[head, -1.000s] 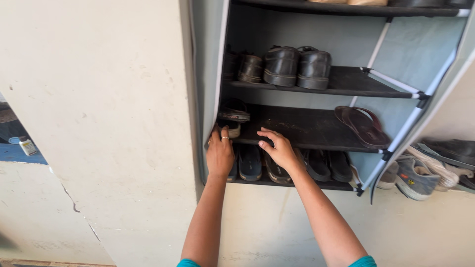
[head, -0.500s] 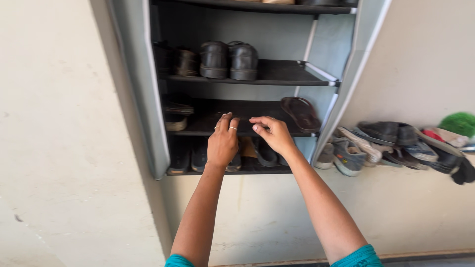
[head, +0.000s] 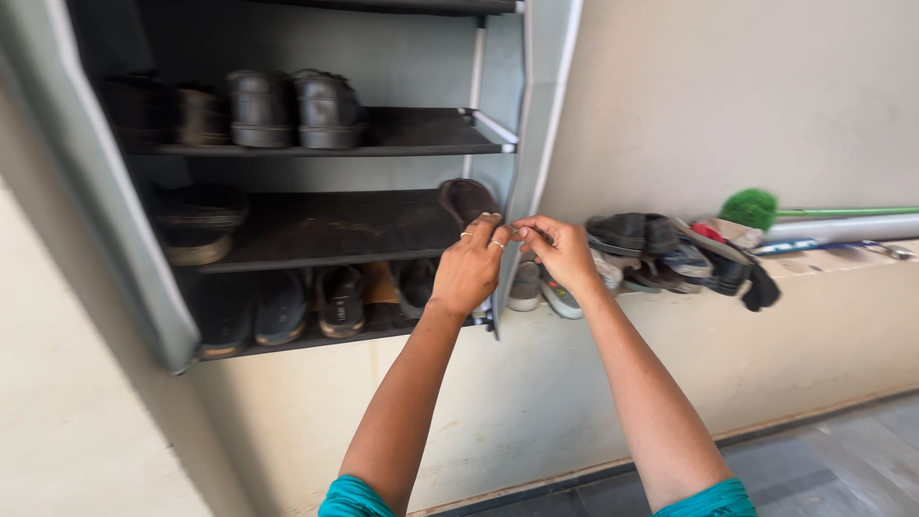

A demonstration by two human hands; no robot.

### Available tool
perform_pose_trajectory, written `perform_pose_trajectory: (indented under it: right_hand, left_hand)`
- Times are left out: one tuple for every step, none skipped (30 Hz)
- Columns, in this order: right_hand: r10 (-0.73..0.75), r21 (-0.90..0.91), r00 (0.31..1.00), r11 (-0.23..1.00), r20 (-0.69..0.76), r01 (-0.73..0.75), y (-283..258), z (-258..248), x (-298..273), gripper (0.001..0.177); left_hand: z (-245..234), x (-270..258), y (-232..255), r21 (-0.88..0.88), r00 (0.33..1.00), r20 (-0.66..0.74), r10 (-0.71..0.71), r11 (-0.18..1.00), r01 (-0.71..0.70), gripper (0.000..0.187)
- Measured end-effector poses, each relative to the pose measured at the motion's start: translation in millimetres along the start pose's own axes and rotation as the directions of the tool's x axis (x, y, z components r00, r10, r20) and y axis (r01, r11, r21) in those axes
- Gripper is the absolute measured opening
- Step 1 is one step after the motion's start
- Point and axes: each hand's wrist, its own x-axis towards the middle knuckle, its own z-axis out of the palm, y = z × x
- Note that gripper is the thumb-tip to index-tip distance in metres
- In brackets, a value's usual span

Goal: The person picks up various shoes and sandals from a pile on the floor and places them onto the shelves of a fabric shoe rack. They handle each item individually, arranging them in pairs or single rows across multiple shelves.

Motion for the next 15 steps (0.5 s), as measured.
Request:
perform_pose_trajectory:
  right_hand:
    - [0.019, -0.024, 1.000, 1.000, -0.015, -0.019, 5, -11, -3, 0.025]
    - [0.037, -0.047, 0.999, 0.998, -0.030, -0.038, 10, -21, -5, 0.024]
    - [0.050, -0.064, 0.998, 0.997, -0.041, -0.053, 15, -32, -8, 0.024]
    - [0.064, -0.080, 0.997, 0.995, -0.052, -0.068, 21, -41, -11, 0.023]
    - [0.077, -0.095, 0.995, 0.992, -0.062, -0.083, 28, -50, -14, 0.023]
    - [0.080, -0.099, 0.994, 0.991, -0.069, -0.086, 35, -59, -17, 0.023]
    - [0.082, -0.103, 0.994, 0.991, -0.075, -0.089, 43, -68, -19, 0.022]
    - [0.084, -0.106, 0.993, 0.990, -0.081, -0.093, 51, -77, -21, 0.022]
    - [0.094, -0.123, 0.991, 0.987, -0.093, -0.105, 59, -85, -24, 0.021]
    - [0.101, -0.139, 0.989, 0.983, -0.104, -0.116, 67, -93, -25, 0.021]
    - [0.109, -0.156, 0.987, 0.980, -0.116, -0.126, 75, -101, -27, 0.021]
    - [0.143, -0.169, 0.981, 0.972, -0.133, -0.165, 83, -109, -28, 0.021]
    - [0.177, -0.181, 0.973, 0.962, -0.150, -0.203, 92, -116, -30, 0.022]
    - [0.211, -0.192, 0.963, 0.951, -0.166, -0.242, 102, -123, -31, 0.023]
    - [0.215, -0.203, 0.959, 0.946, -0.183, -0.251, 112, -131, -32, 0.024]
  left_hand:
    - [10, 4, 8, -0.014, 1.000, 0.014, 0.006, 1.000, -0.006, 0.036]
    - [19, 7, 16, -0.028, 1.000, 0.027, 0.014, 1.000, -0.013, 0.037]
    - [29, 11, 24, -0.042, 0.999, 0.041, 0.022, 0.999, -0.020, 0.039]
    - [39, 15, 32, -0.051, 0.999, 0.036, 0.022, 0.999, -0.020, 0.038]
    - [50, 18, 39, -0.059, 0.999, 0.031, 0.022, 0.998, -0.020, 0.038]
    - [60, 21, 46, -0.068, 0.999, 0.024, 0.023, 0.997, -0.021, 0.037]
    - [70, 23, 53, -0.087, 0.999, 0.033, 0.019, 0.996, -0.016, 0.038]
    - [80, 25, 59, -0.104, 0.999, 0.043, 0.014, 0.994, -0.010, 0.039]
    - [90, 28, 65, -0.122, 0.999, 0.053, 0.010, 0.993, -0.003, 0.040]
    - [100, 31, 70, -0.142, 0.998, 0.058, 0.001, 0.990, 0.007, 0.039]
    - [110, 35, 75, -0.163, 0.998, 0.063, -0.007, 0.987, 0.018, 0.037]
    - [120, 38, 79, -0.182, 0.997, 0.069, -0.017, 0.983, 0.030, 0.036]
    - [129, 42, 84, -0.206, 0.996, 0.081, -0.035, 0.977, 0.051, 0.037]
    - [139, 44, 87, -0.229, 0.994, 0.094, -0.053, 0.971, 0.073, 0.039]
    - [148, 47, 91, -0.251, 0.992, 0.108, -0.070, 0.963, 0.096, 0.041]
